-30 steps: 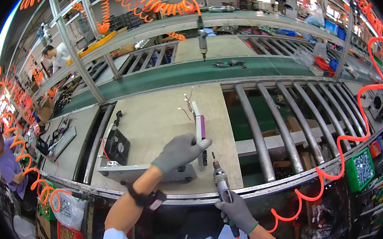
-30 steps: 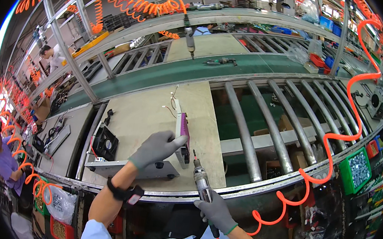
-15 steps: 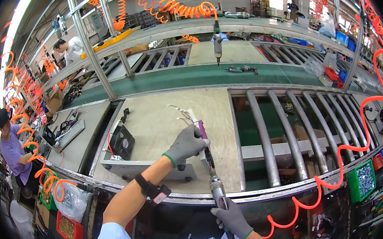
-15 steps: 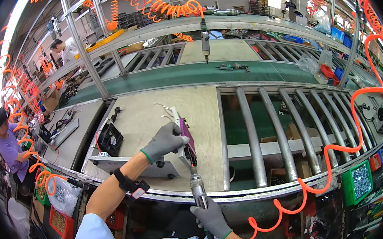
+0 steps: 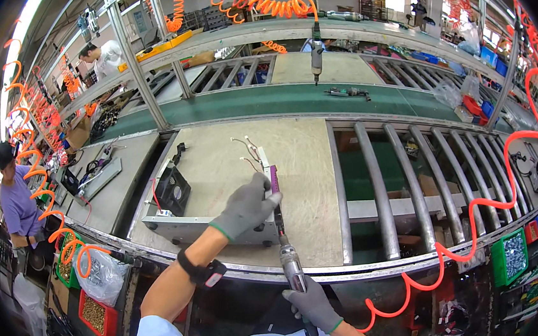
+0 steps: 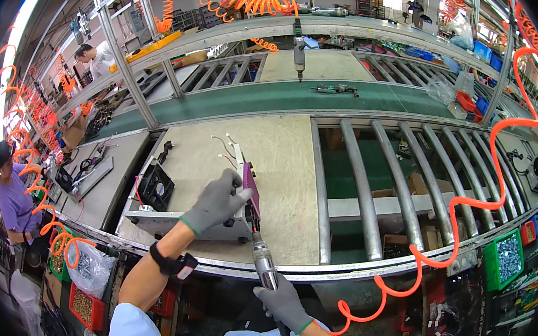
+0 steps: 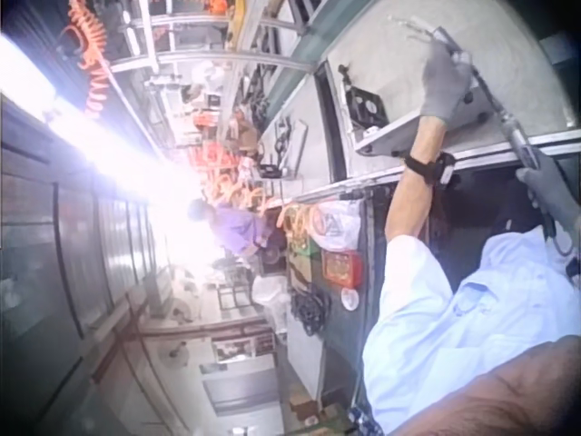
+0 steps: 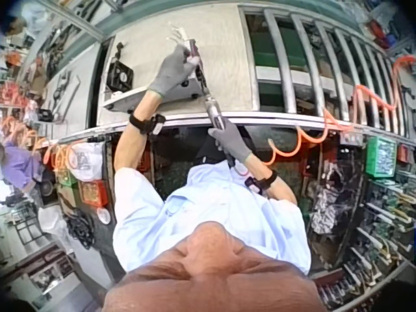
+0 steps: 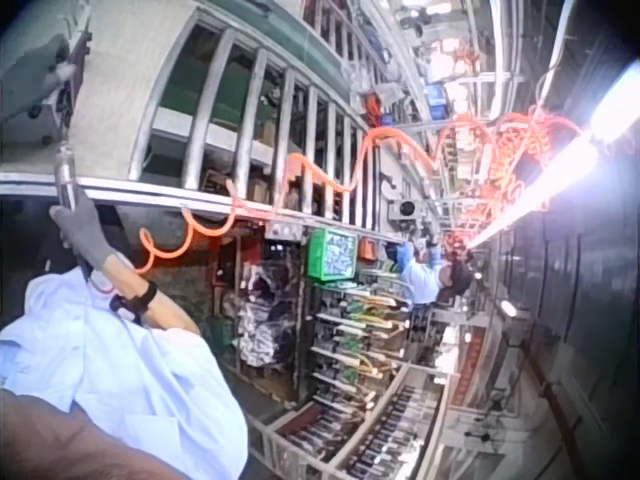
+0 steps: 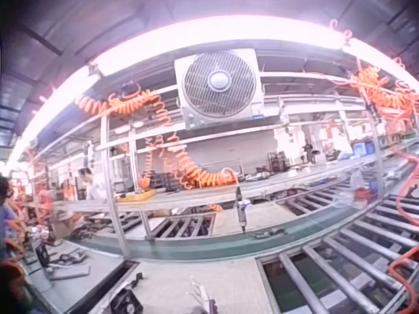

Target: Assembling electronic circuit boards and internal components into an inverter chassis on a factory production line.

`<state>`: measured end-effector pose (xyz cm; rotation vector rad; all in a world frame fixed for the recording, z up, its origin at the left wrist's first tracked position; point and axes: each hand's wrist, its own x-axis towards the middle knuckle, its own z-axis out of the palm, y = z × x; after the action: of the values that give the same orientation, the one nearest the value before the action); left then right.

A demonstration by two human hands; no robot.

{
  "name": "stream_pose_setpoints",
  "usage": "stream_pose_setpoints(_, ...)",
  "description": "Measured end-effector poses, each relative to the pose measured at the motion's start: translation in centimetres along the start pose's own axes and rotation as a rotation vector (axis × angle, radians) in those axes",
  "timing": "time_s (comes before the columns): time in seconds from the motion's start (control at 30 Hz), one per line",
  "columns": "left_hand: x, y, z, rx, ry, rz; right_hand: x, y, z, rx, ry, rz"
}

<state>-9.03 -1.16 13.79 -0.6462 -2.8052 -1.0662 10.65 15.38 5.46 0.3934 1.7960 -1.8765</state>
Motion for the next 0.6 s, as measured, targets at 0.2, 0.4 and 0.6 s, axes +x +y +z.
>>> stream_pose_setpoints(0.2,-5.0,-2.9,-2.6,0.328,0.324,0.207,0.0,0.7,-0.3,-0.026,-0.003,-0.029)
stream_pose_setpoints(0.4,-4.0,-3.6,0.7,0.44,0.488,0.333,0.0,0.7,0.2,0.034,0.003,-0.013)
stream_pose_setpoints(0.6,-2.9,-0.9,3.8,0.422,0.514,0.394,-2.0,0.5,-2.2,-0.027,0.2,0.001)
